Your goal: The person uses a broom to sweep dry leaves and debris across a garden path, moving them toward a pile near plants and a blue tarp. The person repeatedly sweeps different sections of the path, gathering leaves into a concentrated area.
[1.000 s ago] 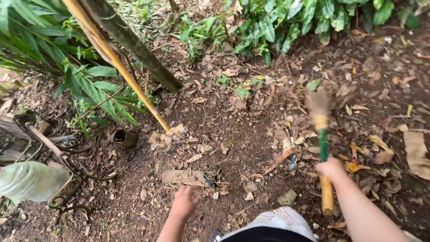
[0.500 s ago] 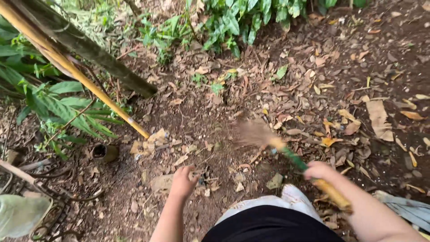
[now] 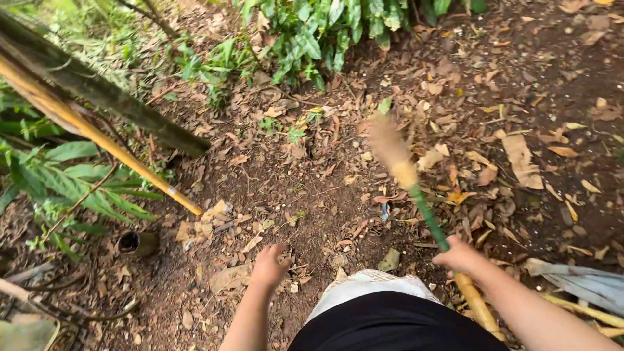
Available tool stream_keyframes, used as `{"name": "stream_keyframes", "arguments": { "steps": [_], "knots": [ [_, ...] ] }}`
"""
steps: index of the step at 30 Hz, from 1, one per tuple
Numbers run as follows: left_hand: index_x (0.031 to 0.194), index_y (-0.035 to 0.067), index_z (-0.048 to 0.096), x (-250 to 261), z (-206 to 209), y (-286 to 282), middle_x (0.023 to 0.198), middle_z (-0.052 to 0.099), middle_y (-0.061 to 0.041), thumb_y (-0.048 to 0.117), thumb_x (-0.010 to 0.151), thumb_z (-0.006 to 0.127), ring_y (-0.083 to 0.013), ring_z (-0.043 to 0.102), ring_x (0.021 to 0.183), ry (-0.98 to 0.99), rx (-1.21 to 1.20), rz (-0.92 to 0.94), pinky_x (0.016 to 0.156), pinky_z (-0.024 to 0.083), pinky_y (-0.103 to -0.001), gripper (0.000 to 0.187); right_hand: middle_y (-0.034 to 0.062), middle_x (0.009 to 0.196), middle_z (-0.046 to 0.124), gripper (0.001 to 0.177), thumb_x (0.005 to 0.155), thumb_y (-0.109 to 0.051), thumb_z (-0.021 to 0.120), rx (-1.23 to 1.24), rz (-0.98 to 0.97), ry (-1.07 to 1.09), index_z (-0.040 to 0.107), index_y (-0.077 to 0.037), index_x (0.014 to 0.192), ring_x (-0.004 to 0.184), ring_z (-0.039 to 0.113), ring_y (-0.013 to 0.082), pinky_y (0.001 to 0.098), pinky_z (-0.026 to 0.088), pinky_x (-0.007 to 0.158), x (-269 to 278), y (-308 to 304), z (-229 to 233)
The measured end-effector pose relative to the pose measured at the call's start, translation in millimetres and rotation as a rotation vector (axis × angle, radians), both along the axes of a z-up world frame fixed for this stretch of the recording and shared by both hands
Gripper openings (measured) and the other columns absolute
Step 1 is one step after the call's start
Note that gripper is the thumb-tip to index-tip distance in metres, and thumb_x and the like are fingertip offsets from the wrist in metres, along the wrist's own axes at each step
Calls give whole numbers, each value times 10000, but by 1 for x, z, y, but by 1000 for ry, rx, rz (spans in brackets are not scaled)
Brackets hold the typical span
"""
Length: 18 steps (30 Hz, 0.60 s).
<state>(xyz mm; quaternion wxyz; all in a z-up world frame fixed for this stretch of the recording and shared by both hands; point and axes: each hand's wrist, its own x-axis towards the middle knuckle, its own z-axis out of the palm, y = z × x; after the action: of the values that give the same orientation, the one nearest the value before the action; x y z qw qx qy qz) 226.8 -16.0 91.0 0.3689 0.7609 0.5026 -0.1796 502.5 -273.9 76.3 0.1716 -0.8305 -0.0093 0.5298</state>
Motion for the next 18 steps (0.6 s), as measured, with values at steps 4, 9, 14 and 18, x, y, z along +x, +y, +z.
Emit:
{"name": "stream_keyframes", "arguments": {
  "steps": [4, 9, 14, 18],
  "knots": [
    [1157, 148, 453, 23, 5, -2, 1206, 444, -63, 192, 827, 500, -170, 463, 1090, -34, -4, -78, 963, 396, -377, 336, 98, 813, 566, 400, 789, 23, 538, 64, 23, 269, 423, -60, 1163, 493, 493, 115, 181, 430, 373, -21, -9, -31],
    [1213, 129, 407, 39, 19, -8, 1272, 375, -58, 217, 823, 522, -139, 473, 1069, -37, -34, -95, 988, 358, -373, 415, -71, 936, 584, 420, 671, -158, 548, -102, 656, 230, 536, -212, 1087, 799, 526, 58, 187, 439, 716, -22, -59, -145],
    [1182, 141, 443, 28, 5, 1, 1241, 419, -39, 247, 814, 529, -158, 420, 1117, -32, 36, -140, 1008, 321, -376, 392, 108, 810, 626, 697, 708, 101, 534, -162, 100, 164, 252, -67, 1323, 506, 540, 112, 188, 460, 394, 53, -98, -86],
    [1145, 140, 481, 14, -1, -2, 1222, 449, -27, 208, 807, 530, -154, 427, 1126, 10, 30, -107, 1017, 321, -353, 349, 221, 646, 565, 335, 763, 136, 486, -88, -235, -164, 414, 99, 1088, 430, 533, 245, 294, 415, 325, 113, -88, -114]
  ]
}}
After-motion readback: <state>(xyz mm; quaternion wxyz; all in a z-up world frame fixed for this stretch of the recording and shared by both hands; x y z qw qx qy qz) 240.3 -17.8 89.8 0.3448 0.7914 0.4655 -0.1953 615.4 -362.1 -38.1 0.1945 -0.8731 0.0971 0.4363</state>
